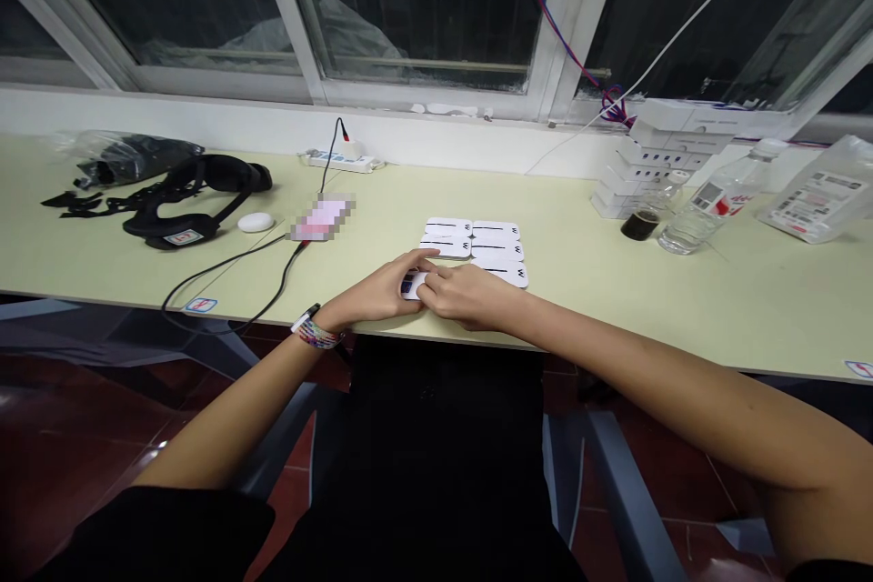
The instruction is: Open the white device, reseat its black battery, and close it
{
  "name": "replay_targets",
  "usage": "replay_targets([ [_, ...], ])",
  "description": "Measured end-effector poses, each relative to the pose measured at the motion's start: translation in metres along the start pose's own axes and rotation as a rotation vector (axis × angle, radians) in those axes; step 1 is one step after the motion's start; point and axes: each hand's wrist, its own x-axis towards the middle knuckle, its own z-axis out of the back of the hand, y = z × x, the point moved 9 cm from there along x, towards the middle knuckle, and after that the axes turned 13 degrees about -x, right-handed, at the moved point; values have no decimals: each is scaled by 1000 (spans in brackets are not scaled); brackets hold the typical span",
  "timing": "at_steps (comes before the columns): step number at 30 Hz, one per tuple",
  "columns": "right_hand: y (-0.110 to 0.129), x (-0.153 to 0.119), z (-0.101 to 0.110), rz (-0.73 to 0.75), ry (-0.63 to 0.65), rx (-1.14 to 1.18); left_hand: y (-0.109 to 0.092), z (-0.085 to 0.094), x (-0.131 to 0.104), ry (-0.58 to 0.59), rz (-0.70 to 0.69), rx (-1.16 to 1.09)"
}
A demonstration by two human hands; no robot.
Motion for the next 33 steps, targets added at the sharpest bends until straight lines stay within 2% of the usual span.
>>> replay_targets([
  [6, -32, -14, -7, -203, 6, 342, -1, 0, -2, 3, 51, -60],
  [9, -41, -19, -14, -212, 14, 493, -2, 0, -2, 8, 45, -73],
  [12, -46, -18, -16, -195, -14, 549, -2, 1, -2, 16, 32, -94],
  [15, -45, -13, -14, -167, -38, 461, -3, 0, -1, 31, 35, -121],
  [21, -24, 0, -10, -14, -39, 76, -5, 1, 0, 7, 23, -97],
  [24, -24, 1, -5, -25, -62, -7, -5, 2, 0, -2, 11, -70],
  [27, -42, -7, -1, -139, -90, 75, -5, 2, -1, 3, 29, -81],
  [29, -62, -20, -1, -254, -135, 230, -3, 3, -2, -13, 61, -102],
  [31, -90, -40, -6, -433, -213, 456, -1, 4, -3, -41, 94, -122],
  [33, -122, -69, -25, -692, -261, 722, 0, 3, -3, -51, 106, -141],
])
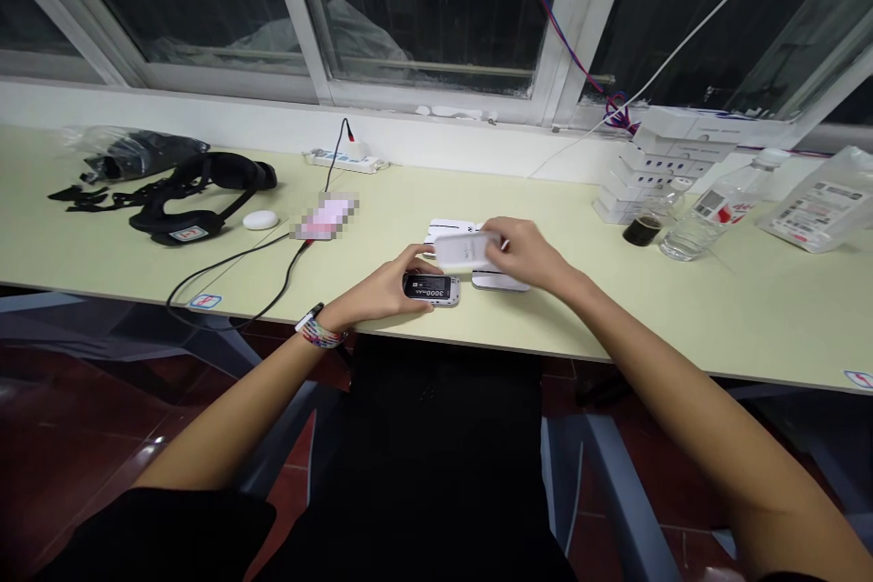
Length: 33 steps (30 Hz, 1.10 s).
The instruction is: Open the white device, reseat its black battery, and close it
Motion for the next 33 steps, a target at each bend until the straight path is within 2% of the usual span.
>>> replay_targets([
  [2, -50, -7, -1, -298, 20, 219, 0, -1, 1, 7, -9, 4],
  [3, -69, -12, -4, -401, 38, 301, 0, -1, 1, 8, -19, 18],
  [5, -97, -20, -12, -517, 68, 391, 1, 1, 0, -2, -41, 60],
  [7, -112, -25, -19, -557, 97, 403, 2, 5, -3, -22, -53, 107],
  [12, -115, -27, -28, -512, 161, 229, 7, 14, -17, -81, -53, 205],
  [16, -110, -23, -27, -454, 147, -28, 9, 14, -20, -87, -43, 257],
  [21, -103, -24, -25, -435, 96, -168, 9, 14, -19, -102, -26, 281],
  [24, -83, -23, -18, -413, -9, -241, 11, 15, -18, -97, -22, 250],
  [26, -50, -16, -19, -293, -47, -244, 11, 16, -18, -101, -21, 241],
  [27, -29, -11, -24, -196, -31, -212, 10, 16, -18, -105, -21, 238],
  [30, 44, 2, -53, 134, 154, -40, 9, 17, -19, -101, -17, 217],
  [33, 94, 12, -73, 297, 238, 9, 10, 17, -20, -93, 8, 191],
])
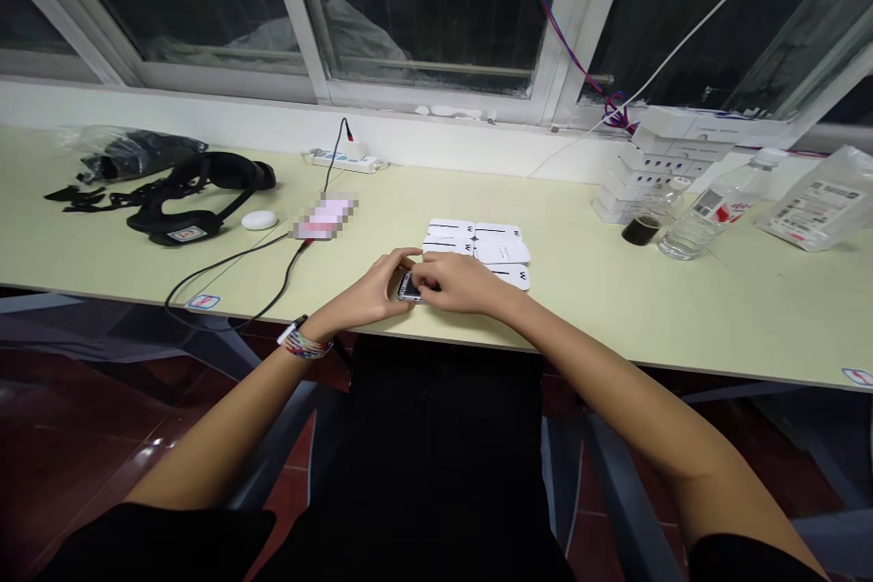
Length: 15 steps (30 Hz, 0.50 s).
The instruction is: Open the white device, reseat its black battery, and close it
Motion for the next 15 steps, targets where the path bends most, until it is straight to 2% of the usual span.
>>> replay_targets([
  [2, 13, 15, -8, 40, 40, 3, 2, 1, 0, -10, 8, -14],
  [5, 16, 29, -14, 68, 95, -17, 5, 2, 1, -30, -4, -63],
  [11, 15, 37, -16, 133, 176, -32, 17, -1, 3, 19, -11, -240],
  [15, 18, 40, -16, 172, 196, -84, 21, 1, 4, 27, 2, -258],
])
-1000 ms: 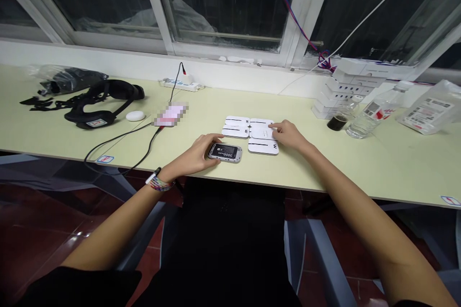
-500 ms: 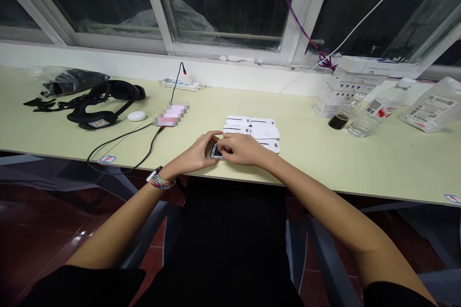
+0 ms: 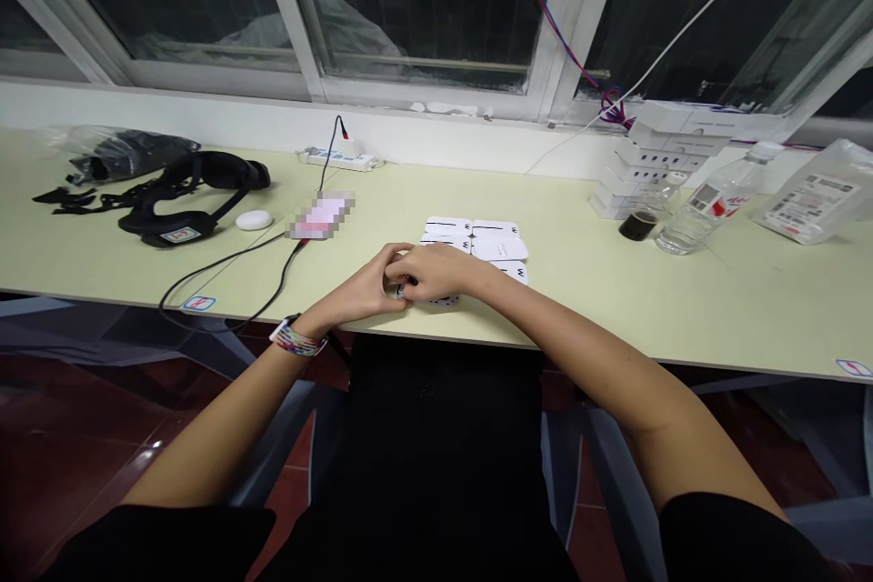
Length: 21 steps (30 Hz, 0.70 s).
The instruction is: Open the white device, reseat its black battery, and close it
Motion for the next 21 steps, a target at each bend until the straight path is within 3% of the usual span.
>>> replay_targets([
  [8, 3, 5, 1, 58, 28, -28, -5, -1, 1, 23, 41, 2],
  [12, 4, 0, 13, 66, -9, -57, -8, -2, -1, 33, 41, -35],
  [21, -3, -47, 53, -6, -121, -178, -11, -4, 0, 30, -21, 5],
])
